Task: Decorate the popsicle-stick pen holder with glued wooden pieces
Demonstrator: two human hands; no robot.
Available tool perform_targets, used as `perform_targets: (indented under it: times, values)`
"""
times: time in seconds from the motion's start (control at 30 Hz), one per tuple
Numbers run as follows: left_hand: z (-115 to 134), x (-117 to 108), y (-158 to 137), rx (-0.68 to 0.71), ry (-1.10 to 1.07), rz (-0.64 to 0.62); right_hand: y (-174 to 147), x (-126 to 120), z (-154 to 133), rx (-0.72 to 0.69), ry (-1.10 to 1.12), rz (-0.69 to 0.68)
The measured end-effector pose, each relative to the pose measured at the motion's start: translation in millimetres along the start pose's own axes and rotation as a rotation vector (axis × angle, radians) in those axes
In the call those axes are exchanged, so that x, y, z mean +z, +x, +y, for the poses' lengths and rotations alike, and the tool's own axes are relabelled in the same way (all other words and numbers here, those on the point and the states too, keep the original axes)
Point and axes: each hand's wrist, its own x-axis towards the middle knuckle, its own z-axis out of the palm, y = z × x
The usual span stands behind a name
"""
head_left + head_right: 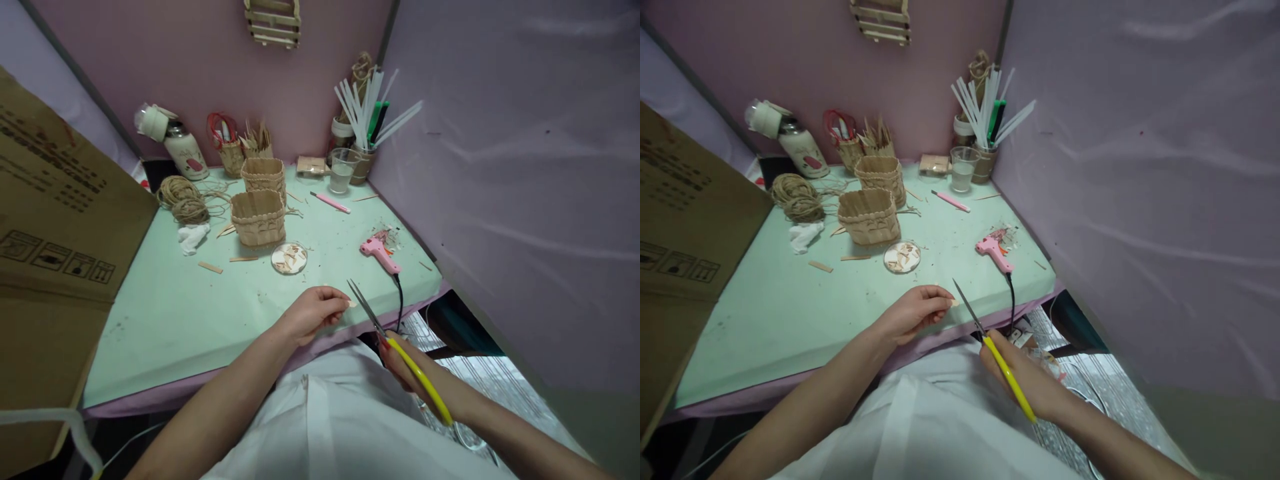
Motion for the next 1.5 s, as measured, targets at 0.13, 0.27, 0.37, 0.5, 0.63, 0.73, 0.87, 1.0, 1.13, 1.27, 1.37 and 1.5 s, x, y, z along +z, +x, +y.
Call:
perform_targets:
  times: [0.13,0.27,0.37,0.5,0.63,0.73,0.87,1.0,1.13,1.27,1.37,1.5]
  values:
    - [-1.1,1.4,-1.4,0.020,0.034,0.011,-1.6,2.0,-9.5,-0.004,-0.004,-0.016]
    - [-0.9,1.4,-1.8,0.043,0.107,0.023,-1.9,1.9,-15.3,-0.023,-0.035,0.019]
    - [-0.3,1.2,-1.7,0.036,0.126,0.003,-2.6,1.3,-16.8,0.000,-0.041,0.019]
    - [1.4,1.8,-2.2,0.018,0.135,0.016,-3.3,1.5,-16.9,0.039,-0.018,0.015]
    - [1.1,1.9,-1.5,0.011,0.141,0.029,-3.0,2.1,-17.0,0.044,-0.011,0.015]
    - [-0.2,1.8,-0.3,0.012,0.142,0.043,-2.7,2.1,-16.2,0.036,-0.004,0.022]
    - [-1.5,2.2,0.9,0.012,0.160,0.046,-1.7,2.4,-11.0,0.024,-0.004,0.033]
    - [-3.0,3.4,2.7,0.020,0.176,0.045,0.7,3.8,-4.9,0.013,-0.009,0.067]
    - [-5.0,5.3,4.3,0.030,0.123,0.039,2.6,5.6,-3.6,0.032,-0.010,0.075]
    - [-5.9,5.8,3.8,-0.002,0.055,0.024,5.4,8.5,1.5,0.050,-0.008,0.097]
    - [-6.2,6.6,1.8,0.011,0.011,0.022,9.0,9.9,8.3,0.018,-0.002,0.138]
    - [-5.7,12.5,-2.8,0.047,-0.150,0.047,11.8,9.8,10.3,-0.030,0.047,0.217]
